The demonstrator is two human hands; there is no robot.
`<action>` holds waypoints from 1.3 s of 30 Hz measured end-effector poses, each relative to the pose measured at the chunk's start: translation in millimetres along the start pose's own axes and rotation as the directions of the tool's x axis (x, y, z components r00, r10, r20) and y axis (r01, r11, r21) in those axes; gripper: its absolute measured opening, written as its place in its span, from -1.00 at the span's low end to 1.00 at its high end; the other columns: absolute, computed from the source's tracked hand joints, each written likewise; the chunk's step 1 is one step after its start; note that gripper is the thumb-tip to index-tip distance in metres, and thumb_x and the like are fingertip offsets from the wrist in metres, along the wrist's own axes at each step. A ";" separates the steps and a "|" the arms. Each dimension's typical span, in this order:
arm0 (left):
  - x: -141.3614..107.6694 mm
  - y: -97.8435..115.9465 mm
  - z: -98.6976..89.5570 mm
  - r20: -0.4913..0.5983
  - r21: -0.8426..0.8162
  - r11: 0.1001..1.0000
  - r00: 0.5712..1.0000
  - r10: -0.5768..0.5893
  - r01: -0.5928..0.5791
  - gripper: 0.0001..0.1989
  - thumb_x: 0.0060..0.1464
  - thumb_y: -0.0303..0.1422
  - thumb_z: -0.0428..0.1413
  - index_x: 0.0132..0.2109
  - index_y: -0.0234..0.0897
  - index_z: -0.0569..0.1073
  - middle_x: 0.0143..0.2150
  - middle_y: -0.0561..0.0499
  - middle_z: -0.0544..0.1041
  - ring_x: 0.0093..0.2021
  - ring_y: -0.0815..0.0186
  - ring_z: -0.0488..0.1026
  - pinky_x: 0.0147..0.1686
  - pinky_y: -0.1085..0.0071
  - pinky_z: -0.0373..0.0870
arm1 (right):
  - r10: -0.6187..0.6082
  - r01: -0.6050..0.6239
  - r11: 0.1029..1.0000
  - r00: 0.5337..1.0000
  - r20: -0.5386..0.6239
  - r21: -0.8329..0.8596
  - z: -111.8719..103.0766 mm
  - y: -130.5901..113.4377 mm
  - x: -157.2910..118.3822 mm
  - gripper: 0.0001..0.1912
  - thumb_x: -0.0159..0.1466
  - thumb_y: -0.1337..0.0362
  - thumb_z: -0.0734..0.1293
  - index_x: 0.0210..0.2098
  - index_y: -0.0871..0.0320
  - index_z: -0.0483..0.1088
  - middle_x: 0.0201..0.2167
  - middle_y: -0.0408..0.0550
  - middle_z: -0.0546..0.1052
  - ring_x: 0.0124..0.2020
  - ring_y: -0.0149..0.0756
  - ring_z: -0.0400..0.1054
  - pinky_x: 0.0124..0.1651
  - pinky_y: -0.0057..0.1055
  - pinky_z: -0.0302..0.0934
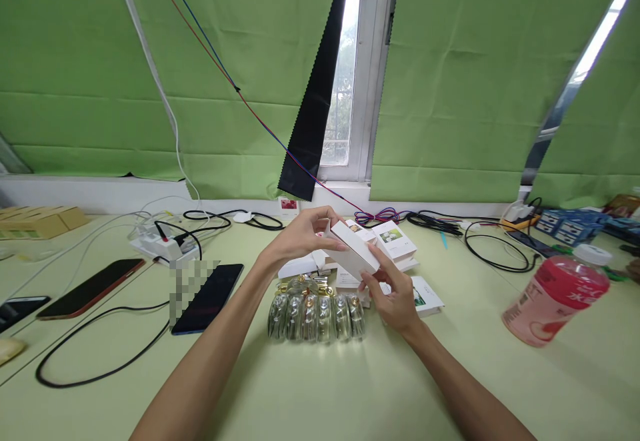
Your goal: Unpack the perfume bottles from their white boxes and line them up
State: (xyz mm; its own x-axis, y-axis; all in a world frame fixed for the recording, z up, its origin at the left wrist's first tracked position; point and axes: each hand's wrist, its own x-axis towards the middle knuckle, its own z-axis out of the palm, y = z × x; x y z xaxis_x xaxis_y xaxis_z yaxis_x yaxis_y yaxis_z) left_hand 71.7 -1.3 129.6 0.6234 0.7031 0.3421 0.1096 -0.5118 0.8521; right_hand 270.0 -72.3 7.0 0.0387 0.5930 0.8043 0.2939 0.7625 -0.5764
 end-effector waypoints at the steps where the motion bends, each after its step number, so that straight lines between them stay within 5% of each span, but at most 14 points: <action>1: 0.0 -0.4 0.1 0.000 0.000 1.000 1.000 -0.001 0.001 -0.61 -0.18 -0.29 0.40 -0.31 -0.26 0.35 -0.28 0.02 0.50 -0.17 0.25 0.48 -0.16 0.32 0.39 | -0.001 0.001 1.000 1.000 0.000 -0.003 0.0 -0.3 0.1 -0.48 0.34 0.31 0.31 0.27 -0.04 0.26 -0.24 -0.09 0.59 -0.56 -0.39 0.49 -0.52 -0.43 0.45; 16: 1.4 -3.2 1.2 -0.041 0.042 0.999 0.999 0.003 -0.001 -0.58 -0.18 -0.24 0.39 -0.33 -0.24 0.29 -0.38 0.11 0.38 -0.36 0.39 0.34 -0.40 0.48 0.24 | -0.008 0.008 1.000 1.000 0.019 -0.028 -0.8 0.5 0.1 -0.48 0.35 0.30 0.30 0.28 -0.06 0.25 -0.25 -0.10 0.59 -0.54 -0.39 0.49 -0.49 -0.40 0.46; 29: 2.3 -1.9 5.5 -0.059 0.025 0.999 0.997 0.040 -0.039 -0.54 -0.14 -0.27 0.38 -0.17 -0.17 0.29 -0.33 0.15 0.36 -0.35 0.41 0.36 -0.36 0.48 0.27 | 0.079 -0.079 0.996 0.997 0.022 0.036 -0.7 -0.3 1.0 -0.48 0.35 0.28 0.31 0.28 0.05 0.25 -0.39 -0.14 0.58 -0.53 -0.34 0.51 -0.50 -0.42 0.45; 39: 2.5 1.0 7.7 -0.056 0.166 0.982 0.993 0.106 -0.096 -0.61 -0.06 -0.23 0.34 -0.09 -0.22 0.46 -0.01 -0.02 0.46 -0.25 0.37 0.38 -0.20 0.41 0.36 | 0.260 -0.262 0.942 0.965 0.038 0.211 0.1 -3.6 4.3 -0.49 0.34 0.18 0.32 0.25 0.08 0.27 -0.47 -0.18 0.51 -0.57 -0.36 0.47 -0.57 -0.47 0.37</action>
State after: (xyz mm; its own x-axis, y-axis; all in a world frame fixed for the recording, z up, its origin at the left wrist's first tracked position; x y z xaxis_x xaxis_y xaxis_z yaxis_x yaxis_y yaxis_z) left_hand 79.3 -3.9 128.2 0.5875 0.6712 0.4521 0.1762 -0.6514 0.7380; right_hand 269.0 -72.4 12.5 0.0771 0.7802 0.6207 0.0653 0.6173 -0.7840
